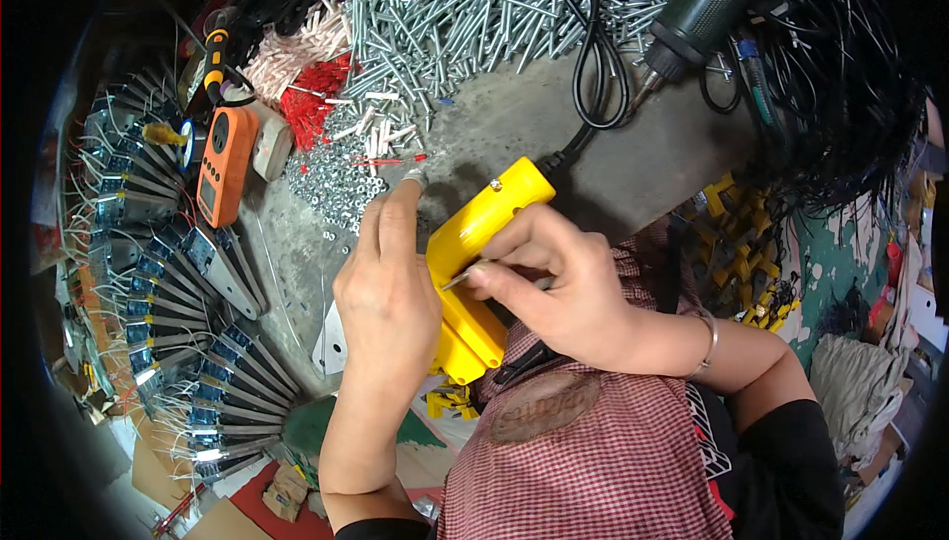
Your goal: The person assembles wires and metal plates into a yellow plastic housing at a workbench, soldering the connections with a soldering iron and securing them with screws using an electric screwdriver.
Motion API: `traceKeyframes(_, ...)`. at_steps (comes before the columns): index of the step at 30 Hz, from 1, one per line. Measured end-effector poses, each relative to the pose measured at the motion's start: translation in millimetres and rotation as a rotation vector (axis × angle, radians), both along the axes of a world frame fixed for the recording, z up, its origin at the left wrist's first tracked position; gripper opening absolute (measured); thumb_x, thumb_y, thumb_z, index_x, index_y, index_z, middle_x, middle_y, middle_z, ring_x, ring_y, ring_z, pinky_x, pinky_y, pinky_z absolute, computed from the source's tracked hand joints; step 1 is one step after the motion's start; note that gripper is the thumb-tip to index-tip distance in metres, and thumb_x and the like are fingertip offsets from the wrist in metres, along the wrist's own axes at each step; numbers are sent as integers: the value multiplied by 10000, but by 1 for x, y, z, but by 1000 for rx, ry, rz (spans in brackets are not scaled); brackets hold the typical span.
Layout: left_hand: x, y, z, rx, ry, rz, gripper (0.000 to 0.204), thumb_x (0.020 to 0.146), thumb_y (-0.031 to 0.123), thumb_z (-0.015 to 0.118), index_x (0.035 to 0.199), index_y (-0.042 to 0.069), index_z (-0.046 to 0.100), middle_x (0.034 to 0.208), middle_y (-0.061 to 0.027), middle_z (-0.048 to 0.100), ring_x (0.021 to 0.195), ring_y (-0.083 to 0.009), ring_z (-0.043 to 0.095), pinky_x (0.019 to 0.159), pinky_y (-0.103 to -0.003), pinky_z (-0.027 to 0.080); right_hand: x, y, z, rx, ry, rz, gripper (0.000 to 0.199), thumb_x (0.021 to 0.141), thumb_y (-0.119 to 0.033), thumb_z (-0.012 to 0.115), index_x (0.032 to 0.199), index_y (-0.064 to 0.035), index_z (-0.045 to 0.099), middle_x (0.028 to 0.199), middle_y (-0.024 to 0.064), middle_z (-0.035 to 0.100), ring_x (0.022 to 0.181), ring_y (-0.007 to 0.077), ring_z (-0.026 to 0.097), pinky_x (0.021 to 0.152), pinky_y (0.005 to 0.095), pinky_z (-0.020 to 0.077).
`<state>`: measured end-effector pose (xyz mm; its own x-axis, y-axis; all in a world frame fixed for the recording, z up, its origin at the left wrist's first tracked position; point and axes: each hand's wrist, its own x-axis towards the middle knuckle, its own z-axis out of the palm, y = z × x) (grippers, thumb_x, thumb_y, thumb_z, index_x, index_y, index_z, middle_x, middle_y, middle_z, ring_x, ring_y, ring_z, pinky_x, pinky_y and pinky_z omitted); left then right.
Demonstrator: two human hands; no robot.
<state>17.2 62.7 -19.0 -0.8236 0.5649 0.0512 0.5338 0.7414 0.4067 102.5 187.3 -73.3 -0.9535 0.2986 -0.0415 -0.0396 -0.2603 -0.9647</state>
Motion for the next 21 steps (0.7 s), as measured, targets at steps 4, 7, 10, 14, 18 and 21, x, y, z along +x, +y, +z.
traceKeyframes(4, -1, -4, -1, -38, 17, 9, 523, 761, -130, 395, 1251, 0, 529, 1135, -251, 611, 1024, -428, 612, 855, -453, 492, 10, -12, 3, 278, 113, 108, 199, 911, -125, 601, 1070, -5, 611, 937, 166, 670, 812, 338, 674, 697, 373, 543)
traceKeyframes(7, -4, -9, -5, -47, 70, -54, 547, 733, -104, 479, 1266, 11, 530, 1129, -227, 611, 946, -405, 633, 794, -448, 511, 24, -2, 5, 215, 72, 189, 255, 908, -113, 595, 1147, -27, 615, 962, 174, 672, 824, 334, 677, 720, 381, 553)
traceKeyframes(10, -8, -4, 2, -112, 186, -193, 598, 691, -63, 612, 1278, 14, 528, 1101, -190, 617, 862, -359, 651, 738, -428, 527, 14, 37, 13, 466, 157, 223, 231, 901, -84, 599, 1119, -16, 635, 977, 166, 681, 816, 295, 691, 711, 367, 558)
traceKeyframes(14, -6, 9, 15, -152, 31, -321, 666, 648, 10, 723, 1283, -8, 522, 1047, -157, 621, 851, -308, 636, 743, -394, 514, -2, 88, 28, 619, 8, -136, 111, 880, -12, 594, 970, 3, 658, 878, 142, 666, 744, 236, 683, 629, 327, 532)
traceKeyframes(18, -6, 24, 16, -93, -46, -275, 645, 664, 47, 736, 1283, 58, 555, 958, -145, 597, 827, -327, 624, 730, -407, 514, -22, 90, 18, 800, 261, -80, 170, 866, 7, 612, 1028, 6, 666, 962, 133, 663, 812, 261, 678, 715, 335, 547)
traceKeyframes(21, -9, 25, 19, -153, -72, -295, 579, 670, 46, 728, 1232, 88, 597, 937, -139, 587, 811, -335, 620, 722, -414, 514, -28, 98, -1, 845, 166, 71, 166, 846, -25, 640, 1008, -7, 671, 956, 116, 645, 801, 288, 671, 692, 355, 548)
